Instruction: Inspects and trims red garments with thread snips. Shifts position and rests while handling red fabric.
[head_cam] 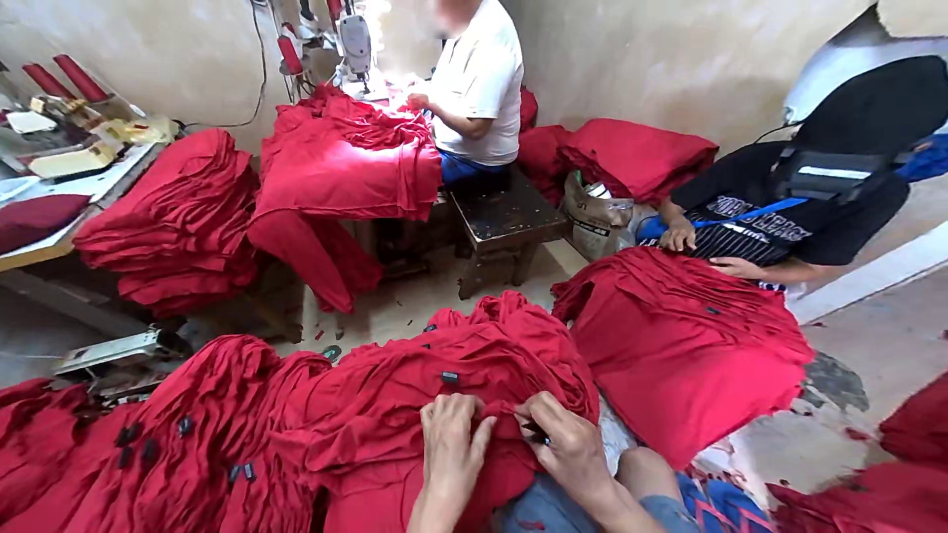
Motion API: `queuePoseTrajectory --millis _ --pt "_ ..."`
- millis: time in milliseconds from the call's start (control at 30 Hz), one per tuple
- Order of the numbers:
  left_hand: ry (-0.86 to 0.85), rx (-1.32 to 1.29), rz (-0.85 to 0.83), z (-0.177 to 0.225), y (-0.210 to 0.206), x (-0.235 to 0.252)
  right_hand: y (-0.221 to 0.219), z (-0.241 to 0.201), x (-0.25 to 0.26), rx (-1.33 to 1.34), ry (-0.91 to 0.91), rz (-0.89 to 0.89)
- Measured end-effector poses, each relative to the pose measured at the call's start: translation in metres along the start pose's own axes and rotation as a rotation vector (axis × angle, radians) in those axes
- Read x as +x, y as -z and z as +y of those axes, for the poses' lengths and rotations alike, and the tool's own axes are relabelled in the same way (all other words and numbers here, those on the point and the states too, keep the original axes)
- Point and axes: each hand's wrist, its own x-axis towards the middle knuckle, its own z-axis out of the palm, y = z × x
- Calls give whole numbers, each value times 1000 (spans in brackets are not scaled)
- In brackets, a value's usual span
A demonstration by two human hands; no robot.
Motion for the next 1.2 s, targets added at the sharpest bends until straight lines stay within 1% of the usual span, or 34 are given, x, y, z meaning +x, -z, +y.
queuePoseTrajectory --millis 33,67,133,167,233,333,400,467,567,633,767,867,933,967,1033,1133,1200 --pt "21 -52 -23 3 2 -2 0 3 -3 22 41 35" --pt "71 -139 -81 6 5 -5 1 6 -6 49 75 64" --pt "234 -370 -239 10 14 -9 3 10 -13 90 123 88" --pt "294 -462 -281 10 16 -10 5 12 -16 106 141 90" --pt "369 -646 -268 10 13 -16 7 13 -23 132 165 85" --pt "415 -944 -148 13 4 -25 8 15 -30 168 206 68" --pt "418 -1053 -82 16 -1 -28 9 15 -34 213 218 68" --pt "401 -1077 -62 18 -3 -30 9 12 -37 272 161 83" --pt "370 -1062 -68 19 -4 -33 10 4 -33 387 -10 78" --pt "341 -1041 -92 19 -3 -34 10 0 -27 448 -99 27" --pt "283 -928 -120 21 -1 -33 10 -7 -16 567 -205 -95" --pt "281 -887 -116 20 0 -36 18 -8 -8 854 -432 -171" --pt "290 -893 -112 19 -1 -38 22 -5 -5 948 -551 -129" --pt "294 -900 -108 17 -2 -40 25 -3 -4 937 -584 -91" --pt "306 -912 -101 15 -3 -42 34 6 -4 771 -572 -43" --pt "312 -920 -97 13 -3 -44 55 26 -6 266 -454 7" --pt "311 -930 -92 13 -3 -44 72 41 -6 -6 -424 49"
